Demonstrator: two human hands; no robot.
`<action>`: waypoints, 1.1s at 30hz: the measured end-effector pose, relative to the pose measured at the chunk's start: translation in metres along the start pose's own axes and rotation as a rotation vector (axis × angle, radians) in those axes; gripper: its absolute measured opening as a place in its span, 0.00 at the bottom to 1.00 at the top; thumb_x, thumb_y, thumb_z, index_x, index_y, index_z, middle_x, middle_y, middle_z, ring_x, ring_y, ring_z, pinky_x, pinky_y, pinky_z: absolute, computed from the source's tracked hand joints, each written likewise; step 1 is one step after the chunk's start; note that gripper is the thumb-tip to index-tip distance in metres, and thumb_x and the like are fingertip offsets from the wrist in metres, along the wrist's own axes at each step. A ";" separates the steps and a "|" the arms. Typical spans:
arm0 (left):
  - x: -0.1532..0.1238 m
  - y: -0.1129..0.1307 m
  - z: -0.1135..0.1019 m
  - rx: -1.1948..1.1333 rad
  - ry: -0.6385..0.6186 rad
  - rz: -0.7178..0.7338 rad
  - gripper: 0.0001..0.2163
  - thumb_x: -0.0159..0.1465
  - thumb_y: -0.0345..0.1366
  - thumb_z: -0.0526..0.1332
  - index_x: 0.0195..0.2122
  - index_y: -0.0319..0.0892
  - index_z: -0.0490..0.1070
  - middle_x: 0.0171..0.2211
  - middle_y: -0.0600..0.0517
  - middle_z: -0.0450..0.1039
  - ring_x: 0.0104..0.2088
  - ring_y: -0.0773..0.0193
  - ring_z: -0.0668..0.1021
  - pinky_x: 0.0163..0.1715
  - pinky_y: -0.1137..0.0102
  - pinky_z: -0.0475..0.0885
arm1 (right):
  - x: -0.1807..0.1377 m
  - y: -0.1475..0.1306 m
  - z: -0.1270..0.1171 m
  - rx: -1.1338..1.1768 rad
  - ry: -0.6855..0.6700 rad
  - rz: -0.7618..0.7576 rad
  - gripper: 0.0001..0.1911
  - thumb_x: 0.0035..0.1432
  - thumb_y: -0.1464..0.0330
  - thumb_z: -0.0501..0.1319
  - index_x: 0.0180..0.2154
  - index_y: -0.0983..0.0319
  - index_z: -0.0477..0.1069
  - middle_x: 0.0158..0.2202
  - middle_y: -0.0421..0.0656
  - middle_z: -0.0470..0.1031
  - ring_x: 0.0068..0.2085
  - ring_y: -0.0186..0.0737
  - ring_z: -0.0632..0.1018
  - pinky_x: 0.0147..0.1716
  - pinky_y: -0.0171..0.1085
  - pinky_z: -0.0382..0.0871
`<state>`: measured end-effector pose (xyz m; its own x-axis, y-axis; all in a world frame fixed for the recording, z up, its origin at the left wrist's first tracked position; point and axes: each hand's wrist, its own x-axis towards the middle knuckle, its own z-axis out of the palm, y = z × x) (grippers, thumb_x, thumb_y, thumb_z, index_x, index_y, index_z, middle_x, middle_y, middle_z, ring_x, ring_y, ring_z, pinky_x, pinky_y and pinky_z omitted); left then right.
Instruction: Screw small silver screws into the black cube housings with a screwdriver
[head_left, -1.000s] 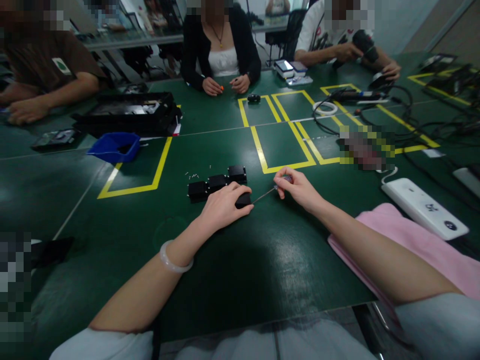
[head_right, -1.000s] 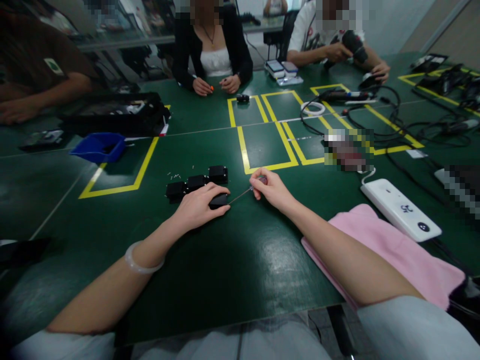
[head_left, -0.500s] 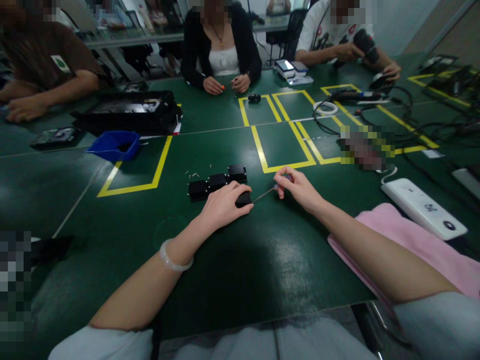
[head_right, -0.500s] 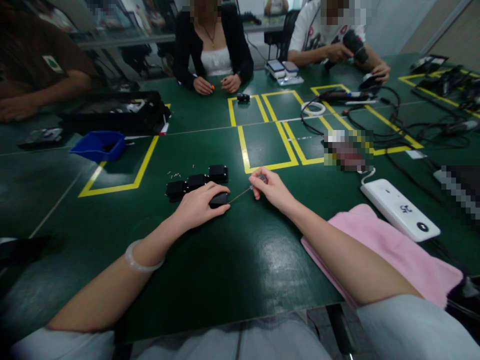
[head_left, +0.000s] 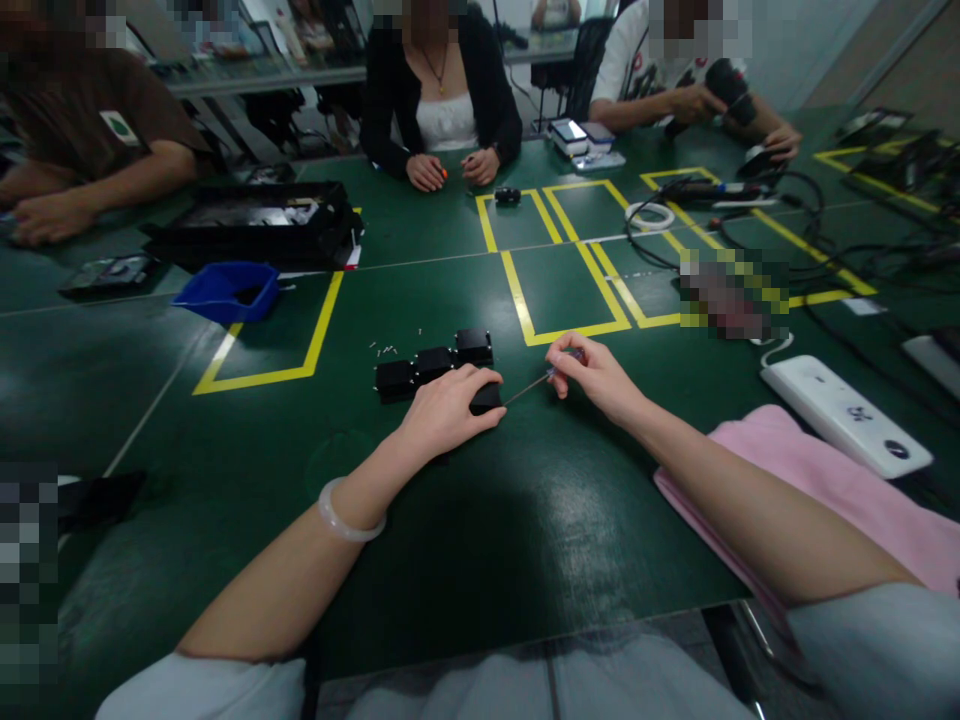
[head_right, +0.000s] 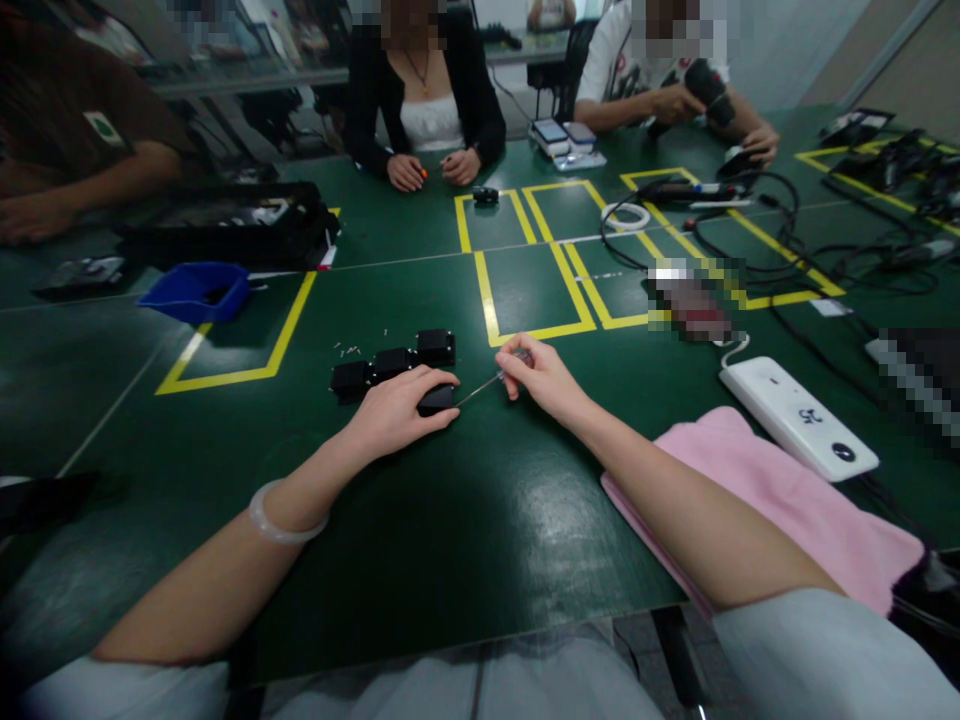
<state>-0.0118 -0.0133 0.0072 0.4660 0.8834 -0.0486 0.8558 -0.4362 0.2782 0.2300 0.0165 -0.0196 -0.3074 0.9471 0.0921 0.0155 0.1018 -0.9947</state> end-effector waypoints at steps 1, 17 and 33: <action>0.000 0.000 0.000 -0.001 0.003 0.002 0.21 0.67 0.51 0.57 0.58 0.50 0.68 0.53 0.50 0.73 0.50 0.52 0.77 0.41 0.63 0.74 | 0.000 0.000 0.000 -0.006 0.001 -0.004 0.15 0.61 0.55 0.64 0.34 0.59 0.66 0.16 0.32 0.69 0.20 0.32 0.70 0.29 0.36 0.65; 0.001 0.001 -0.001 0.004 -0.002 -0.015 0.21 0.66 0.50 0.58 0.58 0.50 0.68 0.53 0.51 0.73 0.50 0.52 0.77 0.40 0.63 0.74 | 0.000 0.001 0.000 -0.002 -0.021 -0.019 0.16 0.60 0.54 0.65 0.34 0.59 0.65 0.16 0.31 0.68 0.19 0.31 0.69 0.26 0.35 0.63; 0.000 0.001 0.000 -0.001 -0.001 -0.010 0.21 0.67 0.51 0.57 0.57 0.51 0.68 0.53 0.51 0.73 0.50 0.53 0.77 0.39 0.64 0.74 | -0.001 -0.003 0.002 0.015 0.078 -0.035 0.15 0.60 0.56 0.65 0.34 0.58 0.65 0.14 0.30 0.66 0.17 0.30 0.67 0.22 0.34 0.61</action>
<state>-0.0108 -0.0135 0.0077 0.4580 0.8874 -0.0520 0.8601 -0.4276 0.2782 0.2281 0.0145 -0.0169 -0.2326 0.9639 0.1295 -0.0081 0.1312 -0.9913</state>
